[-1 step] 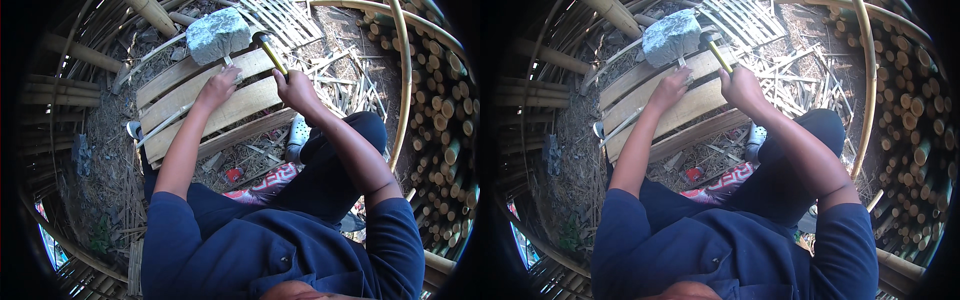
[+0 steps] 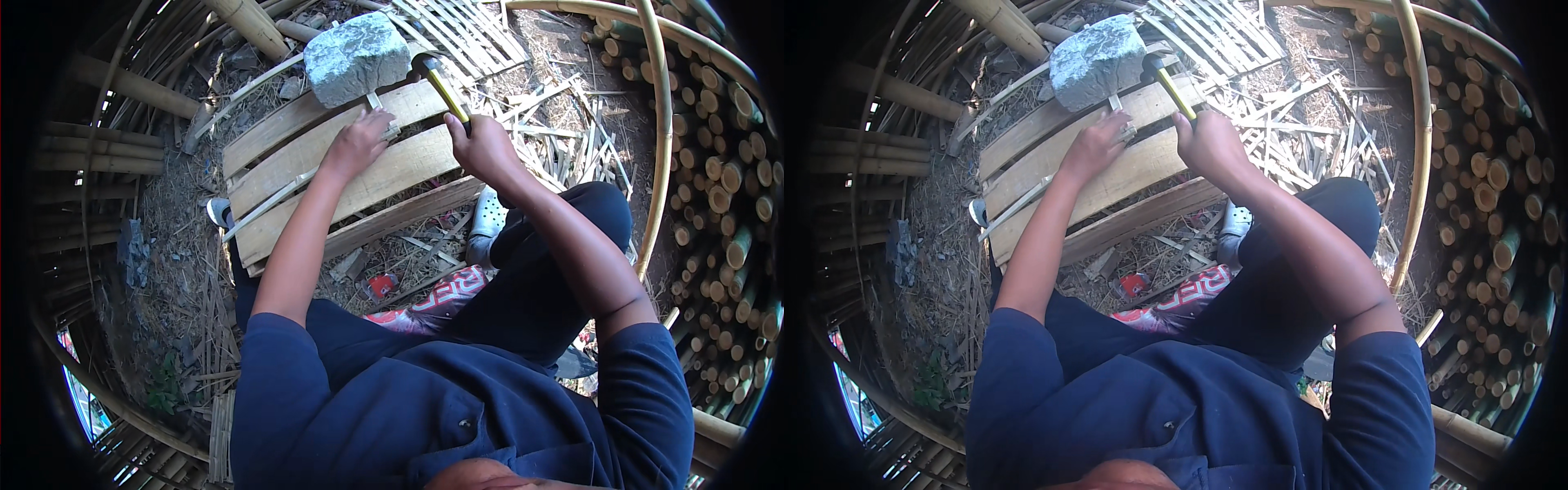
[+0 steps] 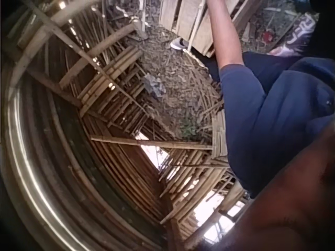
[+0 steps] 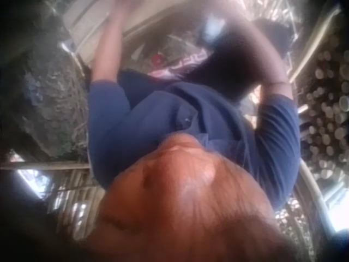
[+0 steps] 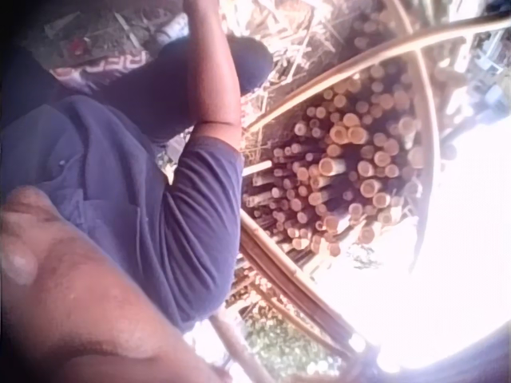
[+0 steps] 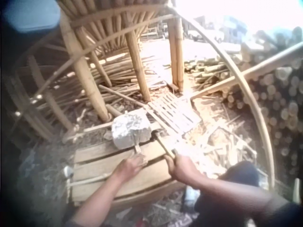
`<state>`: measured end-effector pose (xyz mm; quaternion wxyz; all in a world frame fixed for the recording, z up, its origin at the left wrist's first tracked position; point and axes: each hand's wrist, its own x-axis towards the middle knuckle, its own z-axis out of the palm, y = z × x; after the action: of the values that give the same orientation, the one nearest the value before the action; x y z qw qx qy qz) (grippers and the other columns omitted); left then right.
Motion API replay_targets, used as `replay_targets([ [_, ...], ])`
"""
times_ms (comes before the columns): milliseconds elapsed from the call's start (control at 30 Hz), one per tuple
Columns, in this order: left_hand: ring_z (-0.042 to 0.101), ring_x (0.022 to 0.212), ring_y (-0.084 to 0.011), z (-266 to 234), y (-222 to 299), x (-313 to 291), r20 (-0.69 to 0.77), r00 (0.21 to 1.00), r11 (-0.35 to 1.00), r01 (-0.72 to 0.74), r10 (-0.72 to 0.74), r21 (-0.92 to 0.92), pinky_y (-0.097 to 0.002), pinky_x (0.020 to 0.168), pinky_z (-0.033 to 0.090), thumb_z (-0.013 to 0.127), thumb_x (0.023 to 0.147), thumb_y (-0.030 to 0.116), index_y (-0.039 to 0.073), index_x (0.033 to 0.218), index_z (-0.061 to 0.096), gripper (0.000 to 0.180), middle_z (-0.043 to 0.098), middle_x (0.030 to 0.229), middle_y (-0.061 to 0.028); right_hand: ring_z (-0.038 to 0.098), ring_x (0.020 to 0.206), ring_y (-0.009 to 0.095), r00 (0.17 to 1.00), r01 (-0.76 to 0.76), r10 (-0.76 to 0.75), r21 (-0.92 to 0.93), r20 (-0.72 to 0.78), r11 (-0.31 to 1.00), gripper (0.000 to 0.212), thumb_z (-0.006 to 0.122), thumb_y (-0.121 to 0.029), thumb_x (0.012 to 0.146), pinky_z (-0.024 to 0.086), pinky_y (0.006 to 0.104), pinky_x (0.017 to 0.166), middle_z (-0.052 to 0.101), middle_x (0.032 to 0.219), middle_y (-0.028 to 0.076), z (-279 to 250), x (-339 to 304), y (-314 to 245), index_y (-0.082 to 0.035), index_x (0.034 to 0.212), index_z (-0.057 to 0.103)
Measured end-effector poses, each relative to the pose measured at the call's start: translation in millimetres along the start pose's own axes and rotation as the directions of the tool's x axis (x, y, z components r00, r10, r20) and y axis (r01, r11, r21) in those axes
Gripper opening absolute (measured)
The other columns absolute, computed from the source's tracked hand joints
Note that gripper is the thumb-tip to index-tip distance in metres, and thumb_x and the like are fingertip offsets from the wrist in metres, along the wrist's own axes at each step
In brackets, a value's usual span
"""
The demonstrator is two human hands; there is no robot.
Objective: The person assembles bamboo parts by aligning strips of wood and using a hammer to drive nails through them, while holding a large stone on the workspace to provide stability.
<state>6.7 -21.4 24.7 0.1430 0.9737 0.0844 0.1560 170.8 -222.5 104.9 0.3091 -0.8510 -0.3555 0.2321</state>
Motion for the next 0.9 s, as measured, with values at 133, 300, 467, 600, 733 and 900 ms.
replay_targets([
  [133, 0.068, 0.112, -0.0340, 16, -3, -13, -0.105, 0.991, 0.989, -0.065, 0.079, 0.130, -0.0415, 0.103, 0.054, 0.075, 0.082, 0.009, 0.002, 0.113, 0.063, 0.034, 0.069, 0.117, -0.0220, 0.063, 0.056, 0.037, 0.999, 0.041, -0.041, -0.004, -0.019, 0.999, 0.059, 0.059, -0.044, 0.101, 0.048, 0.0483, 0.060, 0.062, 0.062, 0.025, 7, 3, 7, 0.009, 0.077, 0.066],
  [300, 0.072, 0.102, -0.0321, 17, 0, -11, -0.247, 0.957, 0.964, -0.087, 0.151, 0.251, -0.0394, 0.093, 0.059, 0.080, 0.078, 0.016, 0.002, 0.104, 0.062, 0.035, 0.072, 0.108, -0.0197, 0.061, 0.052, 0.034, 1.000, 0.031, -0.031, 0.017, -0.001, 0.999, 0.060, 0.061, -0.045, 0.099, 0.048, 0.0472, 0.056, 0.060, 0.058, 0.023, 3, 2, 7, 0.009, 0.074, 0.065],
  [467, 0.073, 0.097, -0.0325, 16, 5, -11, -0.159, 0.985, 0.975, -0.037, 0.073, 0.220, -0.0406, 0.090, 0.060, 0.081, 0.077, 0.017, 0.001, 0.101, 0.060, 0.035, 0.072, 0.104, -0.0185, 0.061, 0.052, 0.034, 0.999, 0.002, -0.003, 0.036, 0.049, 0.999, 0.062, 0.062, -0.048, 0.098, 0.048, 0.0479, 0.056, 0.060, 0.056, 0.023, 0, 1, 4, 0.009, 0.072, 0.065],
  [600, 0.072, 0.101, -0.0324, 22, 7, -14, -0.134, 0.989, 0.985, 0.089, -0.069, 0.145, -0.0401, 0.092, 0.059, 0.080, 0.078, 0.017, 0.001, 0.105, 0.062, 0.036, 0.072, 0.107, -0.0187, 0.066, 0.062, 0.043, 0.999, 0.051, -0.051, -0.145, 0.001, 0.988, 0.056, 0.056, -0.039, 0.101, 0.052, 0.0515, 0.064, 0.064, 0.064, 0.028, 6, 2, 13, 0.009, 0.073, 0.065],
  [733, 0.068, 0.111, -0.0333, 22, 4, -13, -0.256, 0.965, 0.982, -0.004, 0.052, 0.188, -0.0405, 0.097, 0.056, 0.080, 0.078, 0.017, -0.001, 0.106, 0.065, 0.036, 0.070, 0.112, -0.0212, 0.065, 0.065, 0.048, 0.967, 0.203, -0.234, -0.260, -0.096, 0.944, 0.041, 0.049, -0.028, 0.103, 0.051, 0.0554, 0.063, 0.064, 0.069, 0.029, 27, 1, 38, 0.007, 0.083, 0.058],
  [900, 0.066, 0.114, -0.0352, 30, -3, -9, -0.221, 0.966, 0.974, -0.090, 0.137, 0.209, -0.0417, 0.105, 0.051, 0.078, 0.079, 0.016, -0.003, 0.100, 0.066, 0.031, 0.069, 0.114, -0.0226, 0.072, 0.071, 0.039, 0.973, 0.130, -0.195, -0.397, -0.126, 0.908, 0.014, 0.051, -0.008, 0.094, 0.059, 0.0449, 0.063, 0.069, 0.077, 0.024, 47, 18, 57, 0.005, 0.097, 0.052],
])
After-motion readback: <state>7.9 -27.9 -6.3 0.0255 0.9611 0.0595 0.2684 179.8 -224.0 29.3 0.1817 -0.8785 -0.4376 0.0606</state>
